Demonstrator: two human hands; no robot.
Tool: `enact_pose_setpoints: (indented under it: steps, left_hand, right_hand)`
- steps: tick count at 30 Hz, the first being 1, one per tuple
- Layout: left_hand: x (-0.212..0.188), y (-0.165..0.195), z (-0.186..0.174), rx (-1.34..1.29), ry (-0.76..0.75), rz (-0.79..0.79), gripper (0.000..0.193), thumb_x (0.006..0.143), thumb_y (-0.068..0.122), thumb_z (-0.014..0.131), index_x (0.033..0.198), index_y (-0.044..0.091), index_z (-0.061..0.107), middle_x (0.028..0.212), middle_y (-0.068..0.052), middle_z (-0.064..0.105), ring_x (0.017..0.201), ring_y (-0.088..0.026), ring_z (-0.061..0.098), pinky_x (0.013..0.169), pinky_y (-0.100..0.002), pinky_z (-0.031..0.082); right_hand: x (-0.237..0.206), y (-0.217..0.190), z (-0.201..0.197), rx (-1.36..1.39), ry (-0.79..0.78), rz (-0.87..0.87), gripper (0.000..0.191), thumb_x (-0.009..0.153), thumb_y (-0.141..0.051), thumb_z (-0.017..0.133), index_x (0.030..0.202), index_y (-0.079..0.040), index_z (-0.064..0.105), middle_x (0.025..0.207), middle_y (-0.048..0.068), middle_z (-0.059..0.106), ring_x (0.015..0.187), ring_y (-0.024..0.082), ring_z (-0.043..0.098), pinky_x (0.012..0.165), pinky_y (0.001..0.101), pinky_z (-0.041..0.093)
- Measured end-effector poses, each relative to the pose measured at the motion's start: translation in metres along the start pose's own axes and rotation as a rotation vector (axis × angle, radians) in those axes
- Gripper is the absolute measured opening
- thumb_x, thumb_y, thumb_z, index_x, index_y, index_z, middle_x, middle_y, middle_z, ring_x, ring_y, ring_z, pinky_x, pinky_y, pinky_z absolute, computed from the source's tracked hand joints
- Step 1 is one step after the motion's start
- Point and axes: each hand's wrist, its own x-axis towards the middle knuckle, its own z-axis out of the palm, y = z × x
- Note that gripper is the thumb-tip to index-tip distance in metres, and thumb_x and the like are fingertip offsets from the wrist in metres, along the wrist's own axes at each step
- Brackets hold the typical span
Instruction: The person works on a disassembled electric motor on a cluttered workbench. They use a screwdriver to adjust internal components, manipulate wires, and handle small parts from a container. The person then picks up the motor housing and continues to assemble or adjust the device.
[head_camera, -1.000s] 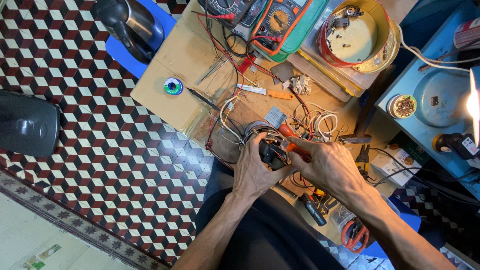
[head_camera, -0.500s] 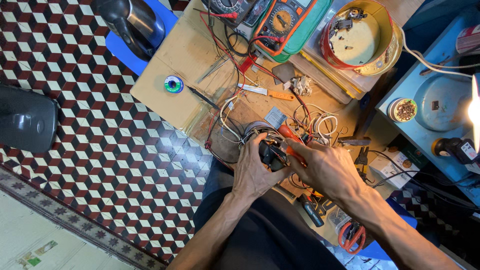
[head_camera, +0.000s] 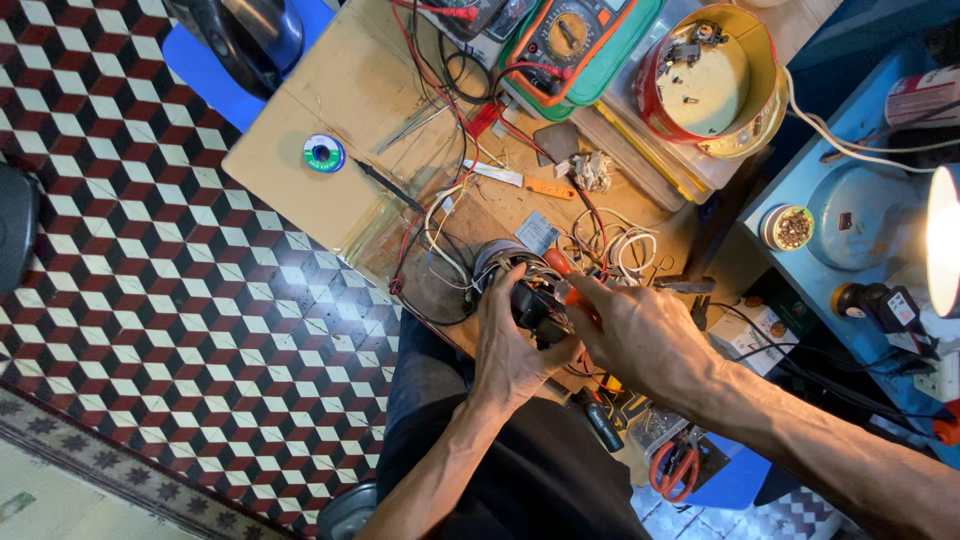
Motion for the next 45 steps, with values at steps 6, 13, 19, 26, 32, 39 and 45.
enact_pose_setpoints:
  steps: [6, 13, 19, 26, 32, 39, 45]
  left_hand:
    - [-0.003, -0.01, 0.007, -0.074, 0.085, 0.047, 0.118, 0.069, 0.054, 0.09, 0.158, 0.004, 0.031, 0.153, -0.028, 0.036, 0.144, -0.043, 0.037, 0.119, -0.055, 0.037]
    - [0.0, -0.012, 0.005, -0.058, 0.131, 0.088, 0.116, 0.075, 0.056, 0.086, 0.16, 0.004, 0.028, 0.157, -0.031, 0.033, 0.145, -0.048, 0.034, 0.12, -0.062, 0.033]
    - [0.003, -0.01, 0.001, -0.054, 0.131, 0.055, 0.112, 0.076, 0.049, 0.086, 0.159, 0.002, 0.027, 0.155, -0.032, 0.031, 0.144, -0.05, 0.031, 0.119, -0.064, 0.03]
    - [0.003, -0.012, -0.002, -0.109, 0.108, 0.065, 0.111, 0.078, 0.045, 0.087, 0.16, 0.003, 0.025, 0.156, -0.032, 0.03, 0.147, -0.049, 0.03, 0.121, -0.065, 0.03]
    - [0.003, -0.016, 0.003, -0.094, 0.13, 0.073, 0.111, 0.076, 0.045, 0.087, 0.158, 0.003, 0.026, 0.153, -0.032, 0.032, 0.144, -0.049, 0.032, 0.119, -0.063, 0.031]
    - [-0.004, -0.015, -0.002, -0.038, 0.182, 0.108, 0.125, 0.067, 0.06, 0.091, 0.16, 0.003, 0.03, 0.156, -0.03, 0.037, 0.145, -0.046, 0.039, 0.12, -0.057, 0.036]
    - [-0.017, -0.02, -0.032, -0.011, 0.042, 0.129, 0.137, 0.054, 0.059, 0.094, 0.158, 0.001, 0.028, 0.148, -0.026, 0.047, 0.138, -0.038, 0.049, 0.116, -0.048, 0.041]
  right_hand:
    - [0.007, -0.007, 0.004, -0.06, -0.062, 0.15, 0.049, 0.093, -0.036, 0.065, 0.138, -0.019, 0.063, 0.076, 0.018, 0.076, 0.063, 0.034, 0.075, 0.065, 0.0453, 0.061]
    - [0.021, -0.025, -0.008, -0.016, -0.101, 0.291, 0.047, 0.09, -0.038, 0.07, 0.135, -0.025, 0.069, 0.081, 0.017, 0.077, 0.062, 0.032, 0.076, 0.065, 0.0432, 0.062]
    - [0.033, -0.04, -0.014, -0.06, -0.147, 0.322, 0.044, 0.093, -0.038, 0.069, 0.134, -0.023, 0.067, 0.083, 0.019, 0.079, 0.067, 0.03, 0.076, 0.067, 0.0414, 0.061]
    - [0.028, -0.033, -0.001, 0.18, -0.044, 0.422, 0.043, 0.089, -0.04, 0.07, 0.128, -0.021, 0.072, 0.093, 0.012, 0.08, 0.071, 0.016, 0.077, 0.067, 0.0366, 0.06]
    - [0.028, -0.032, 0.001, 0.095, -0.171, 0.607, 0.045, 0.097, -0.038, 0.067, 0.14, -0.026, 0.069, 0.084, 0.017, 0.078, 0.068, 0.021, 0.072, 0.067, 0.0374, 0.06]
    - [0.017, -0.036, 0.0, 0.129, -0.096, 0.505, 0.046, 0.095, -0.045, 0.065, 0.137, -0.027, 0.068, 0.081, 0.014, 0.077, 0.072, 0.02, 0.077, 0.073, 0.0378, 0.06]
    - [-0.008, -0.035, -0.013, 0.071, -0.077, 0.423, 0.044, 0.096, -0.048, 0.063, 0.135, -0.028, 0.069, 0.079, 0.015, 0.08, 0.081, 0.022, 0.075, 0.084, 0.0398, 0.057]
